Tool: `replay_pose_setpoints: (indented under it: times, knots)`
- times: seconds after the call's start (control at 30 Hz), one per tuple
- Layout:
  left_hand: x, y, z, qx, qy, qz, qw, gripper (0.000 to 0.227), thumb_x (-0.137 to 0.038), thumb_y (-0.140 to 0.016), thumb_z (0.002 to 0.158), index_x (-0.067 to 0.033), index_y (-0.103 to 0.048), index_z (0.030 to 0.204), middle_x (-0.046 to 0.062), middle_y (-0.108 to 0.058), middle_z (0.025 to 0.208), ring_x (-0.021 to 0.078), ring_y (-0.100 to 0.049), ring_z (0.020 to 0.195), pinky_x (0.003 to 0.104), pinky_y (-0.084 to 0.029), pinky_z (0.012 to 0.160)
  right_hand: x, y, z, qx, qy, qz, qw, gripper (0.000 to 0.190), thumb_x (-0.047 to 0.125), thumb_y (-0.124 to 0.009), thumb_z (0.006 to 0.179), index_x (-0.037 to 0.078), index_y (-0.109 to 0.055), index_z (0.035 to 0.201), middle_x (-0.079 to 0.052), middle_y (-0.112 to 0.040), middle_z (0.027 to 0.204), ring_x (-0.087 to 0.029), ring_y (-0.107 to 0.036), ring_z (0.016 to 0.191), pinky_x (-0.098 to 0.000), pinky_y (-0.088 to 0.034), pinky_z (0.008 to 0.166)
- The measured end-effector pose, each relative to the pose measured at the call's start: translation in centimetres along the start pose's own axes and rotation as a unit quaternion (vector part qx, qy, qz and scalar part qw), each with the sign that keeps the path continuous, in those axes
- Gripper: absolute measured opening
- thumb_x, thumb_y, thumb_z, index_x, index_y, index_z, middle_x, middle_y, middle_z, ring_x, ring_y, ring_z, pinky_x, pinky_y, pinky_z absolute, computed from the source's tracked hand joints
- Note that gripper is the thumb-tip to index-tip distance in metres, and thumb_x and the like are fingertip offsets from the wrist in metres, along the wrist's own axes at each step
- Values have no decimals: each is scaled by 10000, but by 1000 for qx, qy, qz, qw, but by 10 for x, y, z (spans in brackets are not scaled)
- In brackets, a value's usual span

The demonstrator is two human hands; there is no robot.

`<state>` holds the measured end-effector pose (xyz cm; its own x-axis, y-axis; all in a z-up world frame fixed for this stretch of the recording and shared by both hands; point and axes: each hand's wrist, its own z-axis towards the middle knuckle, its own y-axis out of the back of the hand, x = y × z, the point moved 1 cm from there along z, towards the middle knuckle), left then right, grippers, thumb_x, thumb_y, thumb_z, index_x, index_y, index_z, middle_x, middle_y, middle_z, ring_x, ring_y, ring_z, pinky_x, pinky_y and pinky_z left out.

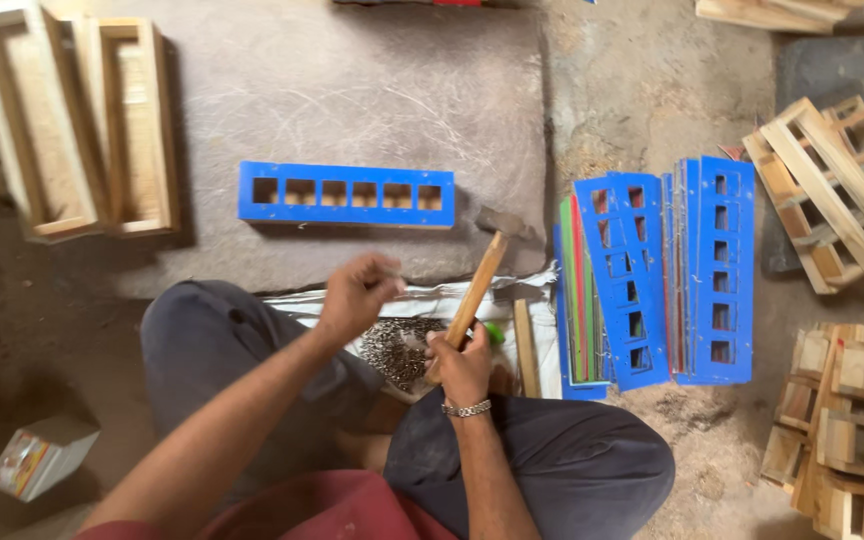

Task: The person sits on the floor and assembles small wooden frames using blue plastic jigs. They place a wooden piece into the jig, position nails, and hammer them in with a wooden mallet. The person repeats this process for multiple frames, stacking completed units aside.

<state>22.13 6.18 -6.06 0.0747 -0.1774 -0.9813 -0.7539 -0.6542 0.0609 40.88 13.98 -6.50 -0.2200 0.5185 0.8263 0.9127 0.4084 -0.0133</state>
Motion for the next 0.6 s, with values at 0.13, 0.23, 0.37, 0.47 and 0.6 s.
replay_pose_setpoints:
  times: [0.13, 0.23, 0.37, 0.47, 0.6]
  knots:
    - [-25, 9, 57, -49, -87, 101, 990, 128, -87, -753, 903, -65, -753, 1029, 56, -778, 979, 122, -729, 863, 278, -605, 745, 6, -4, -2, 6, -9, 17, 1000, 433, -31, -748, 803, -7, -494, 1153, -116, -715, 843, -150, -680, 628, -291, -580, 494]
    - [-41, 9, 101, -69, -138, 217, 964, 67, -91, -770, 923, -90, -784, 989, 62, -777, 1014, 154, -736, 856, 296, -616, 754, 11, -5, -6, 25, -15, 52, 998, 444, -26, -736, 801, 10, -483, 1164, -111, -710, 835, -143, -666, 624, -290, -576, 498]
    - [-57, 6, 137, -60, -150, 227, 960, 105, -51, -732, 940, -64, -774, 1035, 113, -740, 1041, 198, -740, 870, 319, -610, 764, 20, -9, -6, 25, -24, 39, 999, 424, -13, -745, 807, 6, -484, 1140, -105, -704, 832, -142, -676, 632, -286, -591, 522]
    - [-59, 3, 148, -21, -188, 254, 948, 132, -48, -713, 967, -58, -773, 1084, 121, -741, 1050, 221, -740, 906, 324, -602, 793, 23, -11, -6, 18, -45, 31, 998, 395, 6, -746, 823, 10, -480, 1115, -88, -705, 855, -134, -689, 644, -287, -605, 531]
    - [-47, 0, 157, 2, -201, 250, 947, 135, -54, -704, 967, -64, -762, 1088, 105, -745, 1081, 217, -743, 929, 324, -612, 826, 23, -13, -7, 33, -25, 37, 998, 381, -1, -737, 828, 16, -485, 1114, -93, -707, 851, -133, -686, 646, -283, -601, 539]
